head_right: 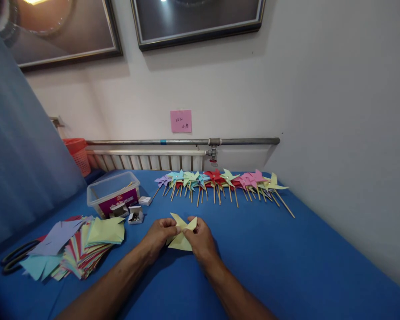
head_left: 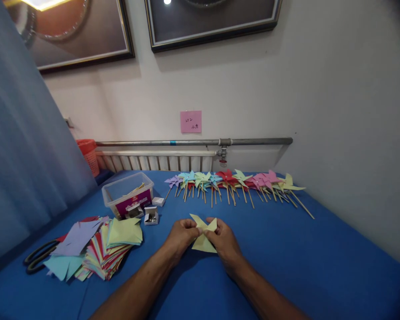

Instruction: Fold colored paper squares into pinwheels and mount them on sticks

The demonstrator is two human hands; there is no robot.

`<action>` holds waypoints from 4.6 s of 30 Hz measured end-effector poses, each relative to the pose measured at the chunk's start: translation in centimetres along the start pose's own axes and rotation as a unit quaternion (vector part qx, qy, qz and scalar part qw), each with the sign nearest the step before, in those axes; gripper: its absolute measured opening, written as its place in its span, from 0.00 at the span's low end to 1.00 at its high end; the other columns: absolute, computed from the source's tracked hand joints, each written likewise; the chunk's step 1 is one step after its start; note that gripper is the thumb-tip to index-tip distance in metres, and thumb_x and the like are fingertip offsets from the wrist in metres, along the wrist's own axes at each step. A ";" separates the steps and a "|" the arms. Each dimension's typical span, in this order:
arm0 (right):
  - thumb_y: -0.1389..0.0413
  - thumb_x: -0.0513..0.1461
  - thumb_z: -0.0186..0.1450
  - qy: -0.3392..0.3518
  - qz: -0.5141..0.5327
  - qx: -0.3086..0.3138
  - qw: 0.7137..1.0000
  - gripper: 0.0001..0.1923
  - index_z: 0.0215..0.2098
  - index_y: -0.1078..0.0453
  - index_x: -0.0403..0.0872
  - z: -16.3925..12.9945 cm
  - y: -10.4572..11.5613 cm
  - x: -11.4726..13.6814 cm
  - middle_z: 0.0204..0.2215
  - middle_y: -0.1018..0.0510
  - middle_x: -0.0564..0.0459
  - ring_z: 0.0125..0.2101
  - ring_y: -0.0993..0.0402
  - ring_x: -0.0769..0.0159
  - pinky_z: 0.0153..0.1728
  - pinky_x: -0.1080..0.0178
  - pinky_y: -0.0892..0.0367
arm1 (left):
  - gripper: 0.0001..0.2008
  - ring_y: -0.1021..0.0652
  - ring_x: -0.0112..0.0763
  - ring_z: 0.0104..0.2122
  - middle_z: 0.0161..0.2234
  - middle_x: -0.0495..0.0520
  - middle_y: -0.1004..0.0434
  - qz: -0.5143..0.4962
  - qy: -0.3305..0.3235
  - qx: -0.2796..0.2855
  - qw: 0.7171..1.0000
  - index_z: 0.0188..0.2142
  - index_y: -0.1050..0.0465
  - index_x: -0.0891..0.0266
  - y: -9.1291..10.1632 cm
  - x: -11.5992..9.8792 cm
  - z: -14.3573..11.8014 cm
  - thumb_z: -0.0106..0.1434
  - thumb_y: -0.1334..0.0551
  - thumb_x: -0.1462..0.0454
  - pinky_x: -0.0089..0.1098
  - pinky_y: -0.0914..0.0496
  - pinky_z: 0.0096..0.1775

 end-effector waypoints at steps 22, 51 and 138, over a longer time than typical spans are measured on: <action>0.38 0.44 0.53 0.054 0.013 0.079 0.995 0.30 0.52 0.35 0.46 -0.5 -0.5 1.4 0.36 0.19 0.50 0.34 0.21 0.59 0.35 0.59 0.28 | 0.11 0.29 0.28 0.18 0.18 0.52 0.25 -0.018 -0.002 -0.033 0.999 0.21 0.29 0.65 0.6 0.9 0.8 0.39 0.30 0.64 0.29 0.35 0.24; 0.44 0.48 0.60 0.101 -0.164 0.019 0.981 0.13 0.25 0.31 0.49 -1.3 -0.8 1.3 0.26 0.23 0.54 0.26 0.31 0.65 0.30 0.63 0.37 | 0.11 0.30 0.26 0.19 0.19 0.49 0.26 -0.081 -0.013 -0.103 0.991 0.24 0.29 0.64 1.4 1.7 1.6 0.42 0.29 0.65 0.28 0.37 0.24; 0.37 0.48 0.51 -0.006 0.014 0.016 1.000 0.16 0.33 0.24 0.44 -0.4 -0.3 0.8 0.25 0.18 0.51 0.26 0.26 0.61 0.27 0.63 0.34 | 0.14 0.38 0.21 0.17 0.15 0.44 0.37 -0.052 -0.040 -0.004 0.998 0.18 0.35 0.62 0.4 -0.3 0.2 0.44 0.33 0.57 0.26 0.44 0.23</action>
Point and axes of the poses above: each hand's wrist, its own z-axis towards the middle knuckle, its own y-axis out of the back of the hand, x = y × z, the point moved 3 cm from there along z, towards the middle knuckle
